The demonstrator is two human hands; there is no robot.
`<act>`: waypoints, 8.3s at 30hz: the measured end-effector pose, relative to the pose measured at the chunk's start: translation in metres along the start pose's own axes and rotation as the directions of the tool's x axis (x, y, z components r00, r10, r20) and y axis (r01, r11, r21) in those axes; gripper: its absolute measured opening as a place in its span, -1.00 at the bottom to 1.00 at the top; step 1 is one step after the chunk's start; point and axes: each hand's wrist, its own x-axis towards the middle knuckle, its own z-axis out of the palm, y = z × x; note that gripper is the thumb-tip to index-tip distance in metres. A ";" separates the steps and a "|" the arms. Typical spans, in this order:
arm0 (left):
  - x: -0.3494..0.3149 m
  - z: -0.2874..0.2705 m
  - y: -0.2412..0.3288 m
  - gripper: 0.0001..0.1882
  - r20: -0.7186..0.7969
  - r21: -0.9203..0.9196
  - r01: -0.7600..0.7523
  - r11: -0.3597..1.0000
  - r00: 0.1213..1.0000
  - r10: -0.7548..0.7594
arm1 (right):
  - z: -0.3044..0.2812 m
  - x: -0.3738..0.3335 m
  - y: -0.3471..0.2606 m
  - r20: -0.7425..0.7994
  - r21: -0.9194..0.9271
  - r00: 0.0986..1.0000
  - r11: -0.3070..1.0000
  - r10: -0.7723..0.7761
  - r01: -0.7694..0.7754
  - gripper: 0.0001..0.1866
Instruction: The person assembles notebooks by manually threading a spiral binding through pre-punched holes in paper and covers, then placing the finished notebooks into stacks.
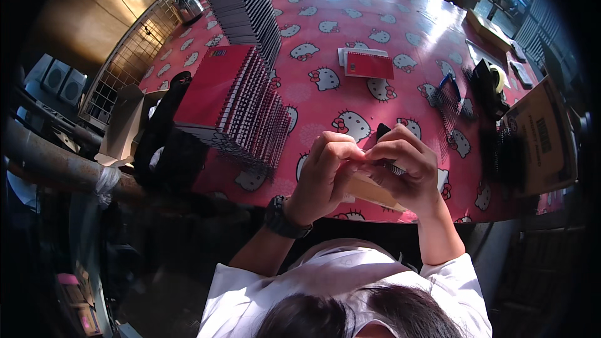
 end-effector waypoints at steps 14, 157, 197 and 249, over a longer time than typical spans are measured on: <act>0.002 -0.036 0.026 -0.86 -0.165 0.299 0.033 0.954 0.986 0.017 | 0.029 0.027 -0.021 0.016 -0.016 1.000 1.000 0.016 -0.016 -0.79; -0.035 0.055 -0.052 -0.77 0.076 -0.277 0.393 0.877 0.919 -0.387 | -0.053 -0.138 0.052 -0.174 0.238 0.856 0.864 0.487 -0.443 -0.79; -0.038 0.079 -0.097 -0.59 -0.205 -0.431 0.499 0.752 0.758 -0.619 | -0.128 -0.097 0.242 -0.372 -0.684 0.792 0.434 0.484 -0.586 -0.81; -0.034 0.078 -0.053 -0.83 0.354 0.283 -0.057 0.957 0.934 -0.049 | -0.015 -0.067 0.145 0.191 -0.464 0.890 0.837 0.413 -0.289 -0.43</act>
